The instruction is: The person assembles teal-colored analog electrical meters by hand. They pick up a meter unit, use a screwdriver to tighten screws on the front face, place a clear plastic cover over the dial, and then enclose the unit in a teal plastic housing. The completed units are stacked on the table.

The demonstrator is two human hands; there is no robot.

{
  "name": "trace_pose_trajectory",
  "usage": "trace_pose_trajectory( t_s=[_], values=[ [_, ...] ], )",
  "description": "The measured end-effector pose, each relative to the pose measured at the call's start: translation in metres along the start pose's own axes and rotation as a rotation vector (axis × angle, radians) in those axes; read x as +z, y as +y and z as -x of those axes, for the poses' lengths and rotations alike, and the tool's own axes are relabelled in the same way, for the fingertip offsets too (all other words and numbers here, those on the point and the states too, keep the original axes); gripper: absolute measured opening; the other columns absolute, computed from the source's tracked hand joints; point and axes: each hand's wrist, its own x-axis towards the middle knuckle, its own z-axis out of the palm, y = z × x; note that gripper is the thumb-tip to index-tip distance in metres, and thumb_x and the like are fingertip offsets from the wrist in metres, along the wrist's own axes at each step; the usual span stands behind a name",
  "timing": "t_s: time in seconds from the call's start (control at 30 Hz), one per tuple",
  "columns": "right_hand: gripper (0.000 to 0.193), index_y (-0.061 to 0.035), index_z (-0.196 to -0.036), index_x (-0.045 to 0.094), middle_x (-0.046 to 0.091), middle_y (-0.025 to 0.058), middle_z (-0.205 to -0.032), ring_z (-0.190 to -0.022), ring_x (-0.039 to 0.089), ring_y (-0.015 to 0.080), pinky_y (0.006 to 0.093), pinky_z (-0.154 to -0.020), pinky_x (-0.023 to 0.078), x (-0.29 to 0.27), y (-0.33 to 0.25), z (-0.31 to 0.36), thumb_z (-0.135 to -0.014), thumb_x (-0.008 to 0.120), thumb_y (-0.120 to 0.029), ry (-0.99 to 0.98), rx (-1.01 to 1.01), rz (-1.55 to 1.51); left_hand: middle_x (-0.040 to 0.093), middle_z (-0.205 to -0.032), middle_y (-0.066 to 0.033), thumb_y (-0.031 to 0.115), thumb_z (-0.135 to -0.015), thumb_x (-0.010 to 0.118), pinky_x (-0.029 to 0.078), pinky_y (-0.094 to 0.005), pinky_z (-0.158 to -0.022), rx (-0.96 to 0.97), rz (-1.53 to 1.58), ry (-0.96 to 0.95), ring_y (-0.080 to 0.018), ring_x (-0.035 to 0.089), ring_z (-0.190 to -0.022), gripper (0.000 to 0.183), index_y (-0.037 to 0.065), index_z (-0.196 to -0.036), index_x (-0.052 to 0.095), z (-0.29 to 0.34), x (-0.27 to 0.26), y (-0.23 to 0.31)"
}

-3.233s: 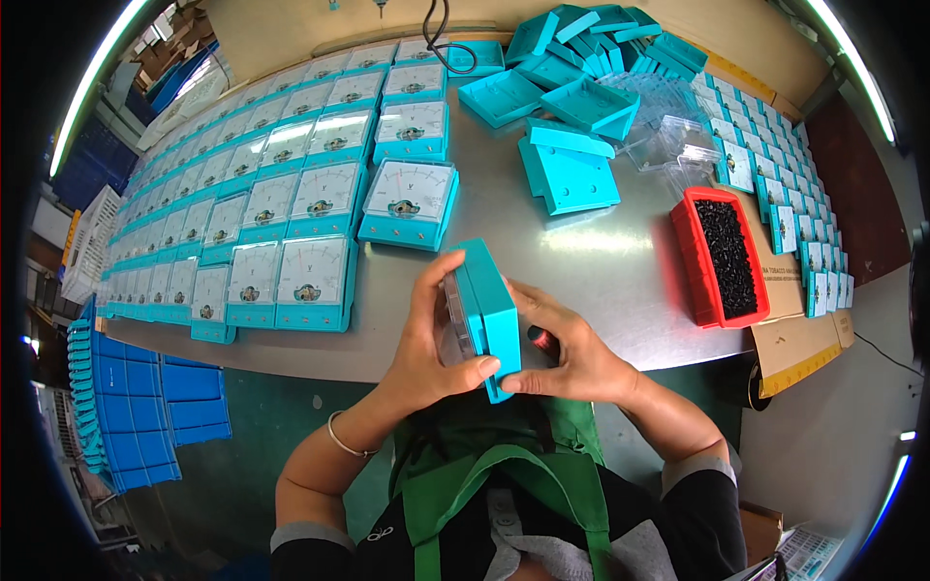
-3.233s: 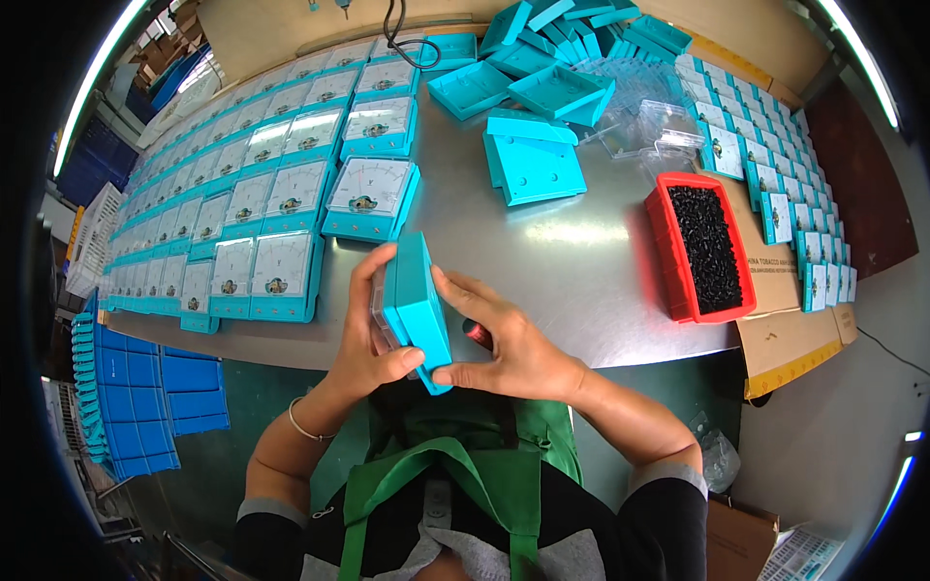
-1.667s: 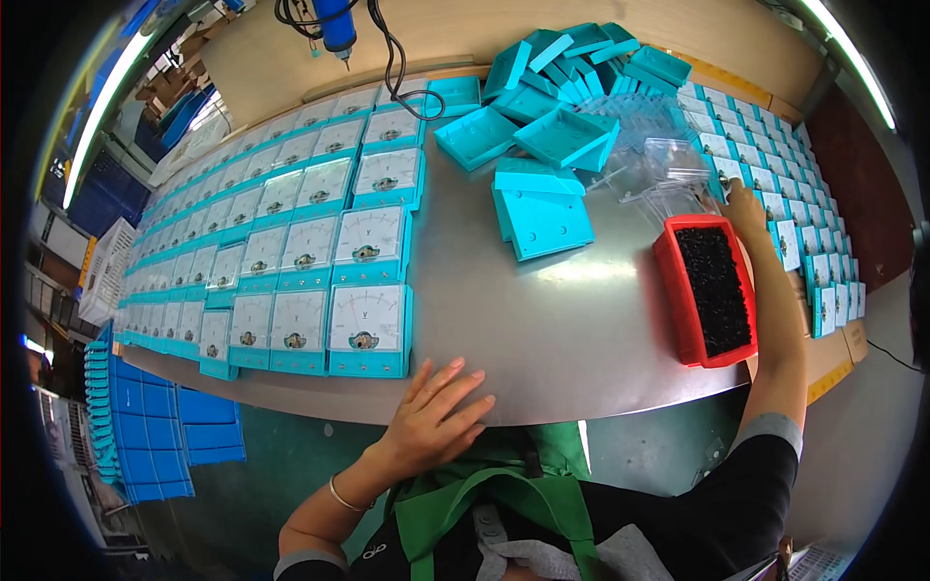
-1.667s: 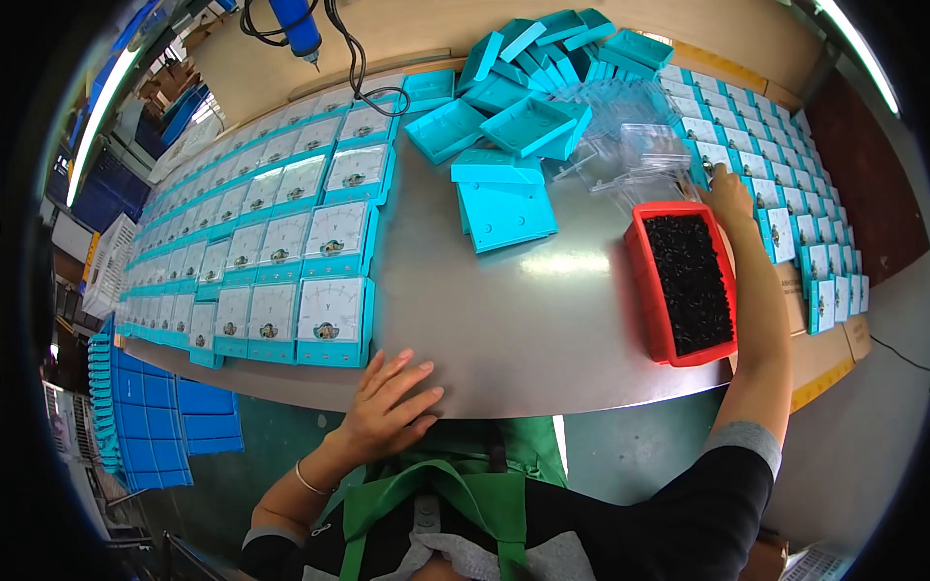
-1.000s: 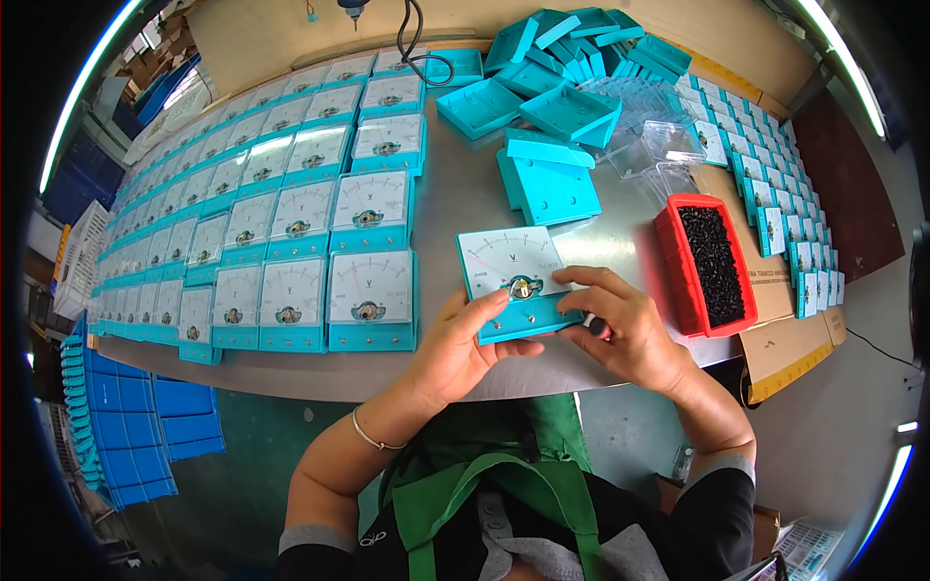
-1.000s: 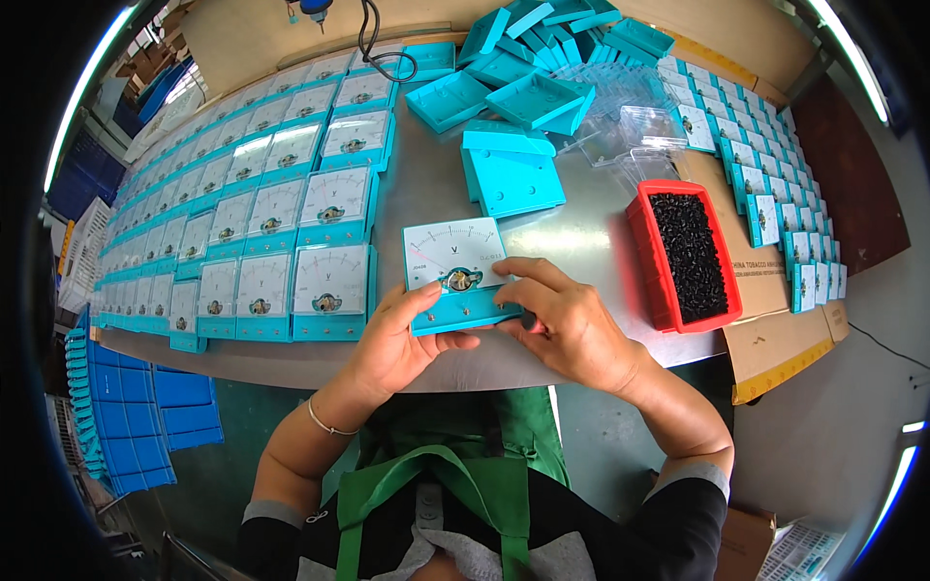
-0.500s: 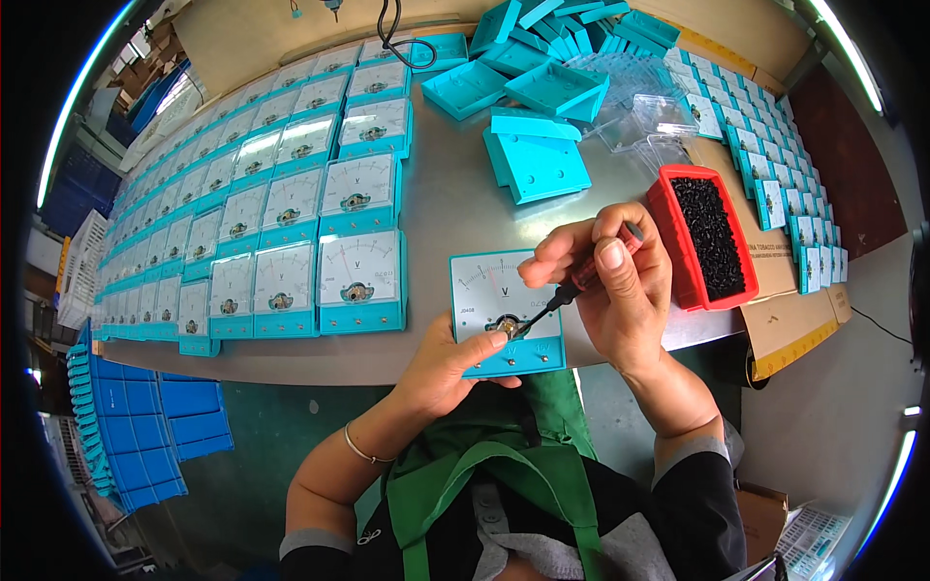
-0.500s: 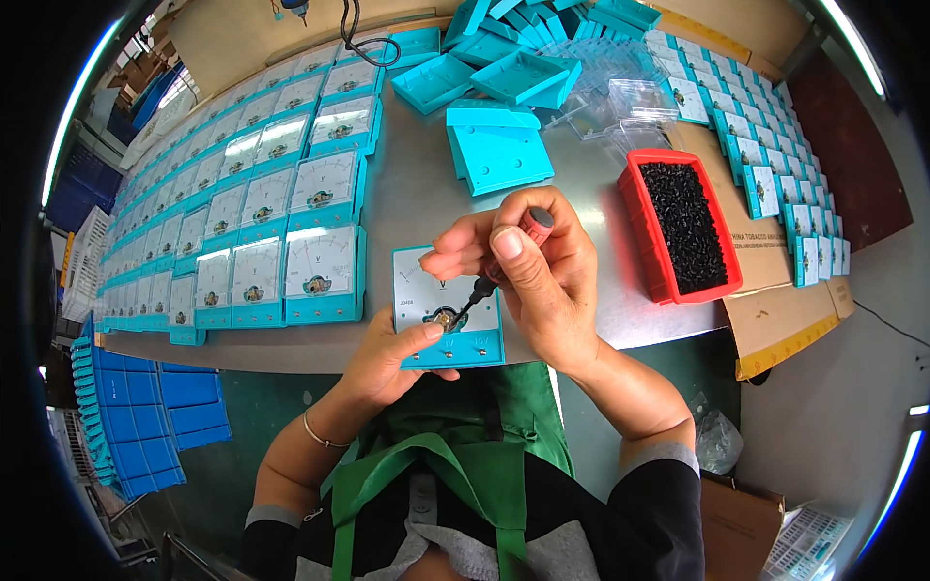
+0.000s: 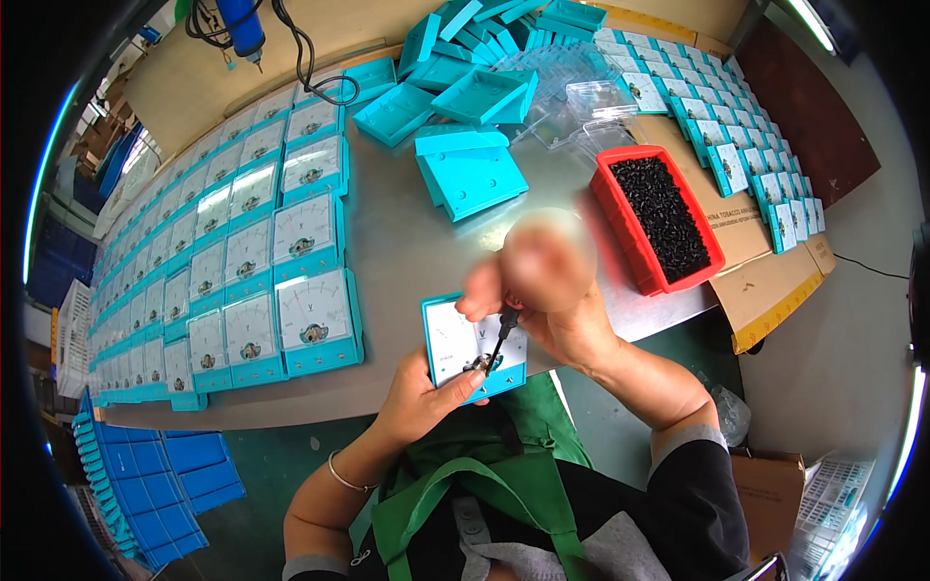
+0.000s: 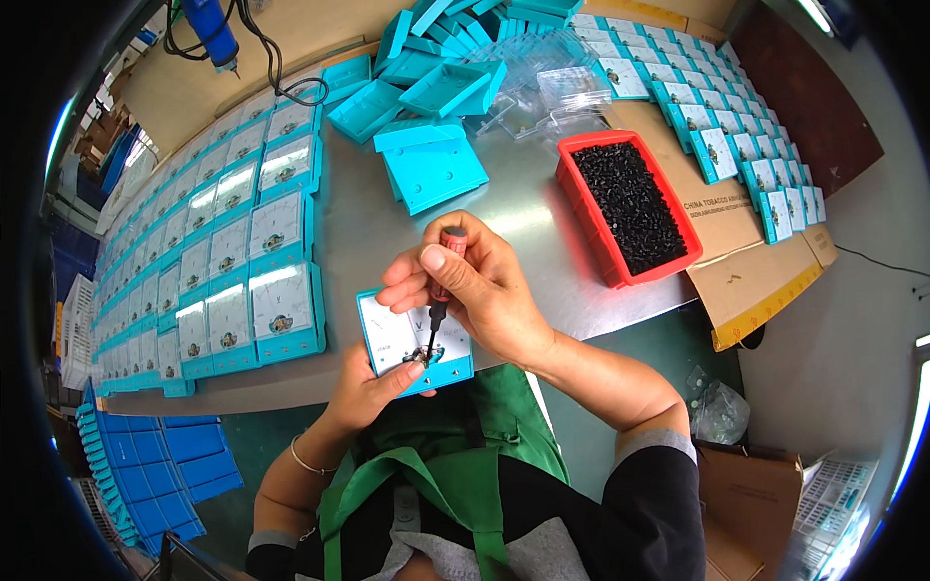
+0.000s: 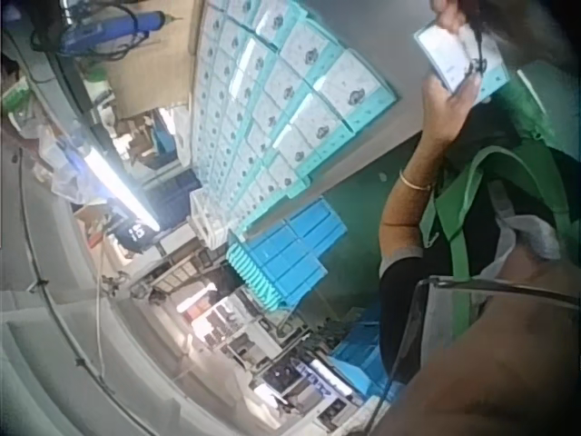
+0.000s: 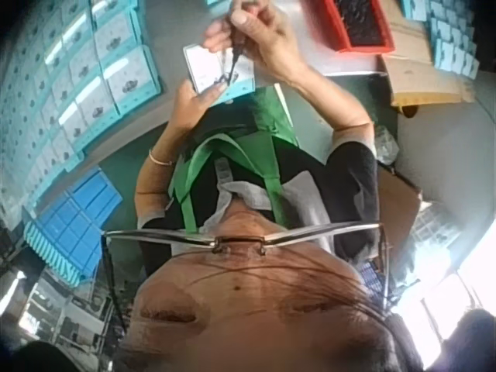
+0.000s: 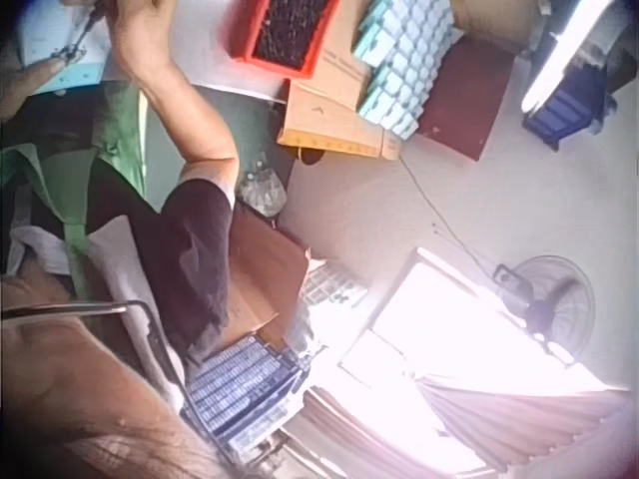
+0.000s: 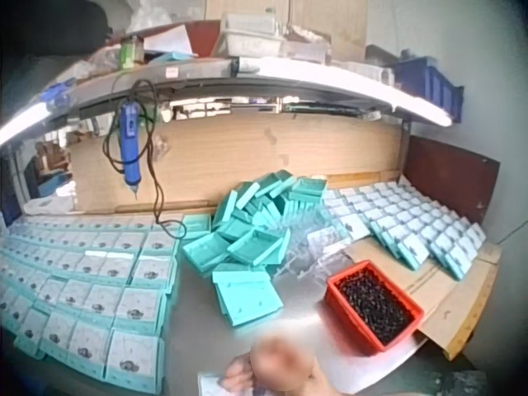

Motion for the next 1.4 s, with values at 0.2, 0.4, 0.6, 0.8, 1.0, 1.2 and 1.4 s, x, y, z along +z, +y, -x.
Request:
trace_pose_trajectory(
  t_s=[0.2, 0.4, 0.6, 0.8, 1.0, 1.2, 1.4],
  values=[
    [0.012, -0.0012, -0.093, 0.062, 0.063, 0.0091, -0.081, -0.068, 0.059, 0.0143, 0.0289, -0.059, 0.046, -0.061, -0.054, -0.090, -0.086, 0.061, -0.011, 0.060, -0.338, 1.402, 0.064, -0.100, -0.0133, 0.006, -0.087, 0.061, 0.057, -0.0336, -0.072, 0.053, -0.033, 0.132, -0.0180, 0.064, -0.087, 0.030, -0.008, -0.111, 0.054, 0.000, -0.018, -0.013],
    [0.018, -0.0023, -0.098, 0.062, 0.060, 0.0162, -0.104, -0.078, 0.067, 0.0330, 0.0407, -0.064, 0.056, -0.150, -0.019, -0.165, -0.082, 0.057, -0.008, -0.111, -0.119, 2.499, 0.063, -0.103, -0.0120, 0.003, -0.084, 0.063, 0.057, -0.0338, -0.074, 0.030, 0.018, 0.133, -0.0177, 0.063, -0.091, 0.030, -0.006, -0.112, 0.056, 0.001, -0.016, -0.016],
    [0.009, -0.0067, -0.087, 0.062, 0.065, 0.0113, -0.085, -0.075, 0.069, 0.0266, 0.0360, -0.060, 0.055, -0.146, -0.006, -0.182, -0.080, 0.058, -0.010, -0.227, -0.212, 2.615, 0.063, -0.102, -0.0110, 0.001, -0.083, 0.063, 0.057, -0.0331, -0.076, 0.025, 0.052, 0.128, -0.0167, 0.062, -0.091, 0.030, -0.006, -0.112, 0.056, 0.003, -0.017, -0.018],
    [0.007, -0.0053, -0.084, 0.062, 0.065, 0.0112, -0.083, -0.081, 0.067, 0.0275, 0.0371, -0.065, 0.051, -0.092, -0.077, -0.108, -0.079, 0.060, -0.009, -0.020, -0.373, 2.398, 0.064, -0.102, -0.0094, 0.004, -0.082, 0.066, 0.051, -0.0324, -0.081, 0.079, 0.064, 0.108, -0.0162, 0.061, -0.094, 0.032, -0.005, -0.111, 0.057, 0.008, -0.020, -0.027],
    [0.031, -0.0029, -0.103, 0.066, 0.066, 0.0145, -0.081, -0.077, 0.065, 0.0293, 0.0399, -0.070, 0.050, -0.034, -0.091, -0.032, -0.073, 0.057, -0.004, -0.346, 0.013, 1.587, 0.063, -0.104, -0.0128, 0.004, -0.078, 0.067, 0.050, -0.0319, -0.080, 0.268, -0.268, -0.128, -0.0226, 0.063, -0.092, 0.029, -0.001, -0.107, 0.061, 0.009, -0.019, -0.019],
    [0.018, -0.0083, -0.092, 0.067, 0.060, 0.0079, -0.085, -0.090, 0.059, 0.0281, 0.0388, -0.070, 0.052, -0.024, -0.021, -0.049, -0.074, 0.062, -0.011, -0.872, -0.078, 1.819, 0.036, -0.143, -0.0226, 0.005, -0.075, 0.067, 0.047, -0.0371, -0.095, 0.421, -0.808, -0.352, -0.0355, 0.046, -0.126, 0.035, 0.000, -0.109, 0.063, 0.002, 0.019, -0.003],
    [0.025, -0.0045, -0.093, 0.063, 0.060, 0.0099, -0.090, -0.085, 0.062, 0.0293, 0.0384, -0.069, 0.052, -0.044, -0.043, -0.033, -0.069, 0.066, 0.000, -0.455, -0.426, 1.870, 0.004, -0.154, -0.0259, 0.007, -0.079, 0.065, 0.034, -0.0424, -0.107, 0.144, -0.749, -0.292, -0.0422, 0.023, -0.139, 0.048, 0.003, -0.125, 0.056, 0.004, 0.029, -0.012]
  ],
)
